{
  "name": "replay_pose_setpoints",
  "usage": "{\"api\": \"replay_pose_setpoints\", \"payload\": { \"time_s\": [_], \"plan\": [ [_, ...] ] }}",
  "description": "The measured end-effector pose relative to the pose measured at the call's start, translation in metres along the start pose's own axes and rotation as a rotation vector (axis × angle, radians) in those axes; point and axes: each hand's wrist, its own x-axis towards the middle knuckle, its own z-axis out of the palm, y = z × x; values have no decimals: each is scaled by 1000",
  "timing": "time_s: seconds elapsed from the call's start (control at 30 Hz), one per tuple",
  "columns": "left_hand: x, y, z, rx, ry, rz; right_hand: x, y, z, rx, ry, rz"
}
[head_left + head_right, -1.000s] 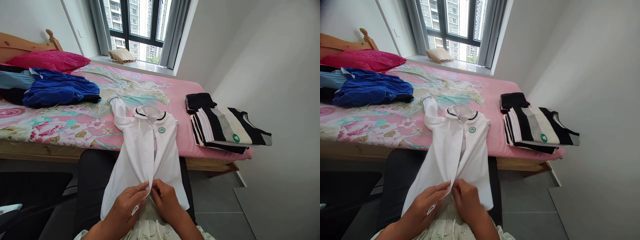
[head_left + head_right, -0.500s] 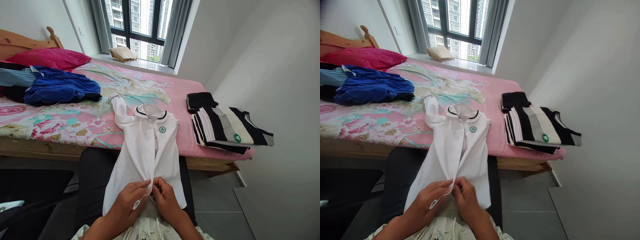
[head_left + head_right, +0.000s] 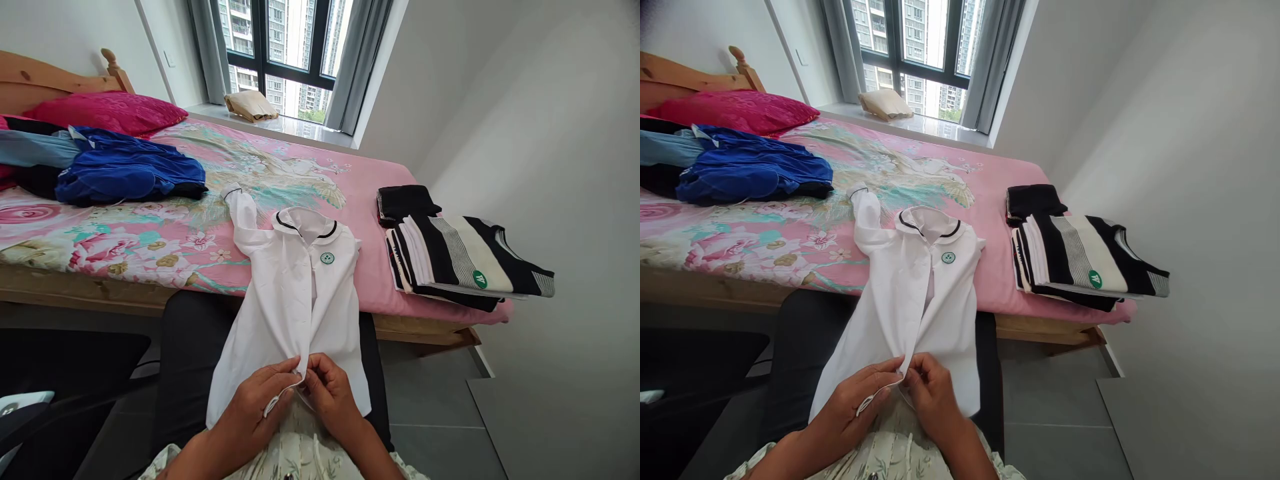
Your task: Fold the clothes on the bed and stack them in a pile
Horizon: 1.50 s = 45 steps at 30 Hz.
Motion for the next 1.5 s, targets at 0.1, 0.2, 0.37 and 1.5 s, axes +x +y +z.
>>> {"api": "replay_pose_setpoints", "payload": {
  "time_s": [0.1,0.2,0.37,1.5],
  "plan": [
    [-7,-3,-2,-105,-29,28,0,-2,1,-1,0,-16],
    [-10,-1,-4,-324,-37,-70,-1,-6,2,6,9,-30],
    [4,6,-4,-654,50,-399,-1,-13,5,8,22,-24],
    [22,-7,16,343,384,156,4,-9,14,-256,113,155]
  ]
}}
